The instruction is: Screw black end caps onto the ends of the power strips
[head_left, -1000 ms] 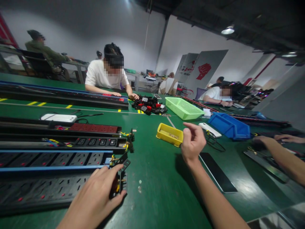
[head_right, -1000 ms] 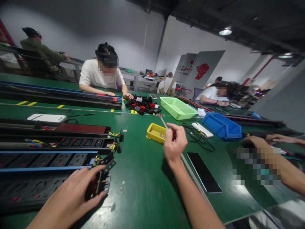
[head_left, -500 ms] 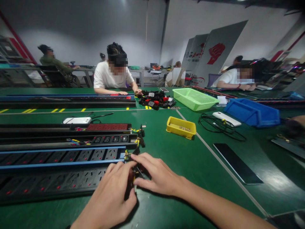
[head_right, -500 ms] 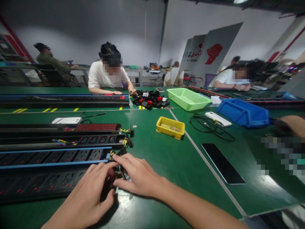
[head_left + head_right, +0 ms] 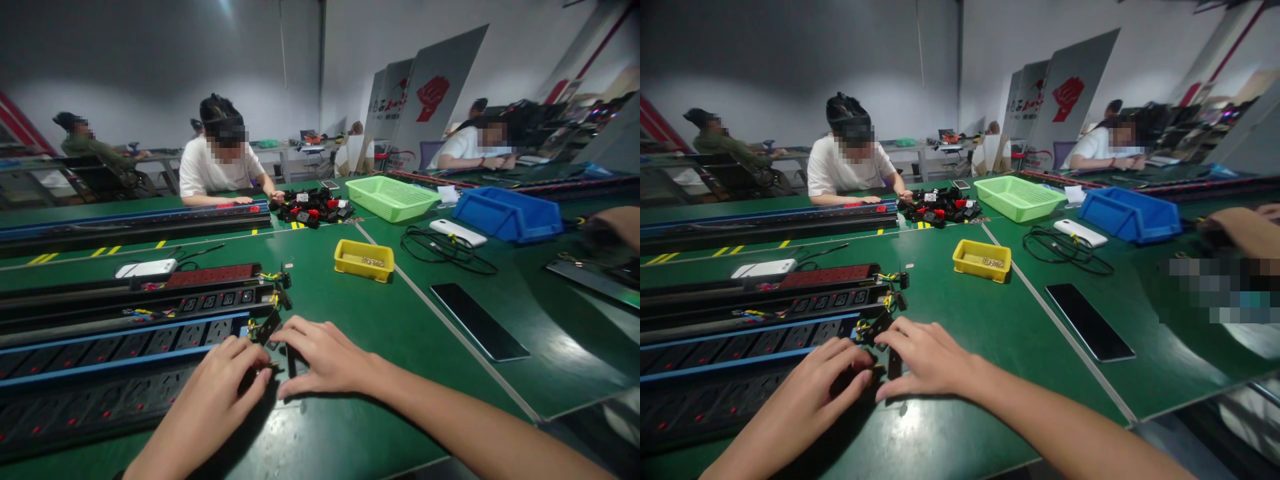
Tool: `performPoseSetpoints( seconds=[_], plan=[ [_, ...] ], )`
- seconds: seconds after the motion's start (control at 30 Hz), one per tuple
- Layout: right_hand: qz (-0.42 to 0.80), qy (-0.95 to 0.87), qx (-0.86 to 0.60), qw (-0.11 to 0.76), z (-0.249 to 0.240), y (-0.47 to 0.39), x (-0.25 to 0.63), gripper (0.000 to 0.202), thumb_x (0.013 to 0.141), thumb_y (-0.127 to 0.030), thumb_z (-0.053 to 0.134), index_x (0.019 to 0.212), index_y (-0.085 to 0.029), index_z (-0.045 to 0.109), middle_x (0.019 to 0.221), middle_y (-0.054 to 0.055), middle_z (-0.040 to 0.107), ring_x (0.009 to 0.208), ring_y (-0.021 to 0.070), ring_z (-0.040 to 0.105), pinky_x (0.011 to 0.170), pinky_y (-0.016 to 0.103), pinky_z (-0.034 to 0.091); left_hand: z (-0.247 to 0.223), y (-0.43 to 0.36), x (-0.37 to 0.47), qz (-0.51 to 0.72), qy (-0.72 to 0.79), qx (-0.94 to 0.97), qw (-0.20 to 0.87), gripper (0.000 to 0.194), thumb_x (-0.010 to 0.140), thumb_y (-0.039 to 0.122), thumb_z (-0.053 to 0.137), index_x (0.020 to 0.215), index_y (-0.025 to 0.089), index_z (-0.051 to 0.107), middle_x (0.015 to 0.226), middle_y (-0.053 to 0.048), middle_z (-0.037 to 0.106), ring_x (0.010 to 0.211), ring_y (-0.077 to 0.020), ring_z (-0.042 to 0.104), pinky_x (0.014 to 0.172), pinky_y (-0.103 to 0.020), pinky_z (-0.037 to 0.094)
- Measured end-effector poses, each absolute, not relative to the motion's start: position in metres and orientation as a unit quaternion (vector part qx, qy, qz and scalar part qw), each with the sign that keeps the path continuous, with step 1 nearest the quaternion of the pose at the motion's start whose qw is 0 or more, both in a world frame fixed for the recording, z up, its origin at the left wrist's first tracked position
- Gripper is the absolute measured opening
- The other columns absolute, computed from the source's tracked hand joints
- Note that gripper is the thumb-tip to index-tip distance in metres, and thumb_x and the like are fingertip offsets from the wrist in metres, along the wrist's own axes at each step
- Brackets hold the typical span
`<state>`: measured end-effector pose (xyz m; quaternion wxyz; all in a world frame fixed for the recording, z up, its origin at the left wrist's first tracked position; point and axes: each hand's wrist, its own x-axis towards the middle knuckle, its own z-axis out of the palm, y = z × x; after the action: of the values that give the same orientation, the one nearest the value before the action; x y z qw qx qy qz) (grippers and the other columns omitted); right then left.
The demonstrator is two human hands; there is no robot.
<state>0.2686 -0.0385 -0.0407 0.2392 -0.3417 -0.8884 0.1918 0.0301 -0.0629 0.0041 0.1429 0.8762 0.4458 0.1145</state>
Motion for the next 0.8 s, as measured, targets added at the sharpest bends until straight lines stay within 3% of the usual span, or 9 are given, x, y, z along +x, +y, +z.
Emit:
performPoseSetpoints(
  seconds=[0.23, 0.8],
  plan=[
    [0.130, -0.881, -0.388, 0.238, -0.036, -0.027, 0.284, 0.071, 0.088, -0.072, 0.063, 0.140, -0.024, 0.055, 0.127, 0.010, 0.061, 0.106, 0.0261, 0.066, 0.082, 0.037, 0.055, 0.012, -0.050, 0.022, 0.083, 0.432, 0.883, 0.166, 0.020, 0.101, 0.028, 0.051, 0.102, 0.027, 0.072, 0.098, -0.003, 0.070, 0.091, -0.0199, 0.064, 0.080, -0.030, 0.048],
    [0.130, -0.879, -0.391, 0.239, -0.041, -0.023, 0.284, 0.067, 0.090, -0.068, 0.063, 0.139, -0.023, 0.056, 0.129, 0.011, 0.061, 0.106, 0.0258, 0.067, 0.085, 0.038, 0.056, 0.014, -0.056, 0.023, 0.072, 0.445, 0.884, 0.126, 0.018, 0.104, 0.028, 0.049, 0.101, 0.026, 0.067, 0.097, -0.002, 0.066, 0.088, -0.0205, 0.059, 0.077, -0.032, 0.042]
  ],
)
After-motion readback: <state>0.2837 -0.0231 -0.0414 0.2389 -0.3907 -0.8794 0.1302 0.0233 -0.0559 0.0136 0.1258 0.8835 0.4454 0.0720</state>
